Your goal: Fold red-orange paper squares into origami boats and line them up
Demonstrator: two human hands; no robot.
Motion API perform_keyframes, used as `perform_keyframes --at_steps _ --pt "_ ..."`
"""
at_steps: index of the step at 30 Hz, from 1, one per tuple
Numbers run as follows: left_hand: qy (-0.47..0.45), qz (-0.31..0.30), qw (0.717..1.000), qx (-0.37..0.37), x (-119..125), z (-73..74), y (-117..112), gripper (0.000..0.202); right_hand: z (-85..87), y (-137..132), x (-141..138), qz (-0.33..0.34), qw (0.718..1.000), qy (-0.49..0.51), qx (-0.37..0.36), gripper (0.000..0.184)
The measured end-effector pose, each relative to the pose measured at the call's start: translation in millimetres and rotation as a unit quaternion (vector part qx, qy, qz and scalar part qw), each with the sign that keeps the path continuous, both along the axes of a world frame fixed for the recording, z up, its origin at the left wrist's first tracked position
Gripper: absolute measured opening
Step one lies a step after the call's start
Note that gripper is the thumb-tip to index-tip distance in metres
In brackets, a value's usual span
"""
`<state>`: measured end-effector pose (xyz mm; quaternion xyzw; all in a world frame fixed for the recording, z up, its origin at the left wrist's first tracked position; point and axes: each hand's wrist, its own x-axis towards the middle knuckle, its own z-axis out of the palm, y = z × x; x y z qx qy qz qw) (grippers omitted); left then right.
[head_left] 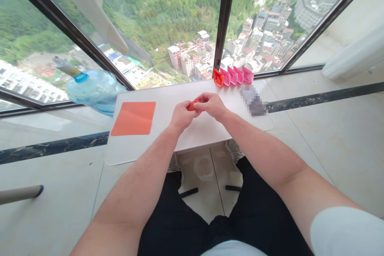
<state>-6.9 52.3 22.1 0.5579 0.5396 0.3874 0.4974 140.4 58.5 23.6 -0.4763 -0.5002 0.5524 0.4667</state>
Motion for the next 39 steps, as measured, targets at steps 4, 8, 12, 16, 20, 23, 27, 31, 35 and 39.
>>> perform_keyframes --at_steps 4,8,12,16,20,23,27,31,35,39 --pt "-0.029 -0.005 1.000 -0.005 3 -1.5 -1 0.026 2.7 0 1 -0.016 1.000 0.005 0.006 0.018" --pt "-0.066 -0.018 0.997 -0.027 7 0.8 -5 0.031 5.4 0 1 -0.029 1.000 -0.010 0.007 0.014" --pt "-0.048 -0.013 0.998 -0.023 8 1.9 -5 0.024 8.7 -2 0 -0.030 0.999 -0.016 0.004 0.013" --pt "-0.042 -0.022 0.999 -0.025 6 -0.3 -3 0.019 11.3 -4 -1 -0.021 1.000 -0.014 -0.008 0.016" --pt "-0.048 -0.034 0.998 -0.034 6 -0.3 -3 0.018 11.5 -3 -1 -0.022 1.000 -0.001 -0.015 0.015" --pt "-0.052 -0.040 0.997 -0.036 7 1.5 -5 0.019 11.8 -3 -2 -0.030 0.999 0.003 -0.017 0.014" --pt "-0.052 -0.044 0.997 -0.030 7 2.0 -5 0.023 12.9 -3 -2 -0.033 0.999 -0.007 -0.019 0.016" --pt "-0.044 -0.026 0.999 -0.017 7 0.4 -4 0.020 12.3 -3 -2 -0.031 0.999 -0.008 -0.019 0.018" --pt "-0.032 -0.023 0.999 -0.018 6 0.2 -3 0.019 8.3 -1 -1 -0.027 1.000 -0.002 -0.012 0.020" --pt "-0.025 -0.029 0.999 -0.016 6 1.1 -3 0.015 4.8 0 0 -0.017 1.000 -0.001 0.011 0.024"
